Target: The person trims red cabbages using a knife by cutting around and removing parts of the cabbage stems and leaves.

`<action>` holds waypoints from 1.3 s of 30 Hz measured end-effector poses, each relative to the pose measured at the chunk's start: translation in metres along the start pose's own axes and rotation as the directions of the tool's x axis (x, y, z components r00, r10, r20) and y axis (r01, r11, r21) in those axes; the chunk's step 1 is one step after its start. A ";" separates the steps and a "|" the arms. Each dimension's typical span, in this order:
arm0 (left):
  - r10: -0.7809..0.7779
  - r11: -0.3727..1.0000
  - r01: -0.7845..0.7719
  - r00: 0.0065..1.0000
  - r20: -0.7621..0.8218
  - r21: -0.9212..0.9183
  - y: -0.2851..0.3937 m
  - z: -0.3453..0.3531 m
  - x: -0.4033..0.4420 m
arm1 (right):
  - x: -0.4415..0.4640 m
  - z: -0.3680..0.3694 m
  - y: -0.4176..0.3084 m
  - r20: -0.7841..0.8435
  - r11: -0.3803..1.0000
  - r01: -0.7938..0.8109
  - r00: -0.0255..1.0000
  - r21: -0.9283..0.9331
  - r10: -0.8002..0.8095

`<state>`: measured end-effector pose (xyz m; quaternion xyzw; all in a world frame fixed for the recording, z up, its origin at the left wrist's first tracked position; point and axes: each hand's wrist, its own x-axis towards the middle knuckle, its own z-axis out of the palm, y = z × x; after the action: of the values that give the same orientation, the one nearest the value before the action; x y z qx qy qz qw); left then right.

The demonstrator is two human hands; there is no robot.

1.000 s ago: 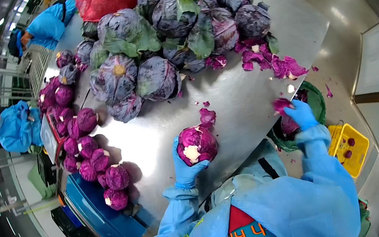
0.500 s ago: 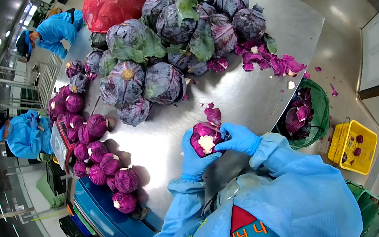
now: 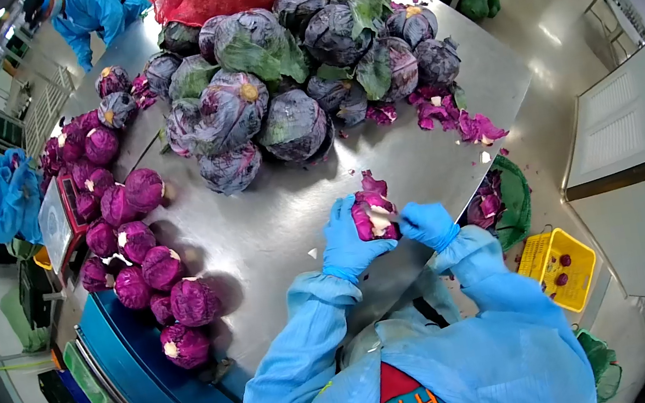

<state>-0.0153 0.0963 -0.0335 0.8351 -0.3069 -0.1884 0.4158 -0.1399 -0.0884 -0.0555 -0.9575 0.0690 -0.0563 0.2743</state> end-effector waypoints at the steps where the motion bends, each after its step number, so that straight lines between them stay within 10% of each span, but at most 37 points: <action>1: -0.006 0.996 0.004 1.000 -0.022 -0.085 0.003 -0.003 -0.001 | -0.009 0.005 0.007 -0.182 0.984 -0.146 0.970 0.104 0.163; 4: 0.059 0.979 -0.062 0.998 -0.025 -0.192 -0.022 -0.001 -0.005 | -0.041 0.018 0.058 -0.367 0.862 -0.474 0.781 0.178 0.505; 7: 0.069 0.971 -0.079 0.996 -0.052 -0.227 -0.030 0.004 -0.007 | -0.050 0.014 0.065 -0.147 0.652 -0.635 0.660 0.415 0.736; 14: -0.127 0.847 0.163 0.986 0.105 -0.506 -0.019 -0.014 -0.015 | -0.021 0.062 -0.038 0.098 0.554 -0.480 0.808 0.680 0.581; 18: -0.282 0.959 0.278 0.928 -0.245 -0.052 0.001 0.006 -0.009 | -0.018 0.060 -0.046 0.175 0.411 -0.469 0.797 0.781 0.577; 21: -0.274 0.960 0.278 0.899 -0.341 -0.036 0.004 0.015 -0.007 | -0.015 0.057 -0.057 -0.246 0.838 -0.320 0.855 0.442 0.456; 24: -0.301 0.954 0.287 0.896 -0.327 -0.092 0.006 0.016 -0.013 | -0.018 0.061 -0.049 -0.343 0.948 -0.243 0.889 0.206 0.303; 34: 0.069 0.994 -0.080 0.986 -0.149 -0.069 -0.027 -0.010 -0.039 | -0.016 -0.016 0.090 -0.281 0.721 -0.672 0.734 -0.168 0.619; 36: 0.078 0.997 -0.078 0.988 -0.136 0.005 -0.018 -0.004 -0.043 | -0.006 -0.029 0.057 -0.140 0.836 -0.541 0.824 0.087 0.548; 39: 0.039 0.983 -0.026 0.997 -0.069 0.182 0.010 0.000 -0.038 | 0.011 0.018 0.004 0.168 0.563 -0.421 0.880 0.711 0.445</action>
<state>-0.0471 0.1169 -0.0228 0.8705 -0.3212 -0.1227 0.3520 -0.1264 -0.0843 -0.0725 -0.7194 0.2774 -0.0247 0.6363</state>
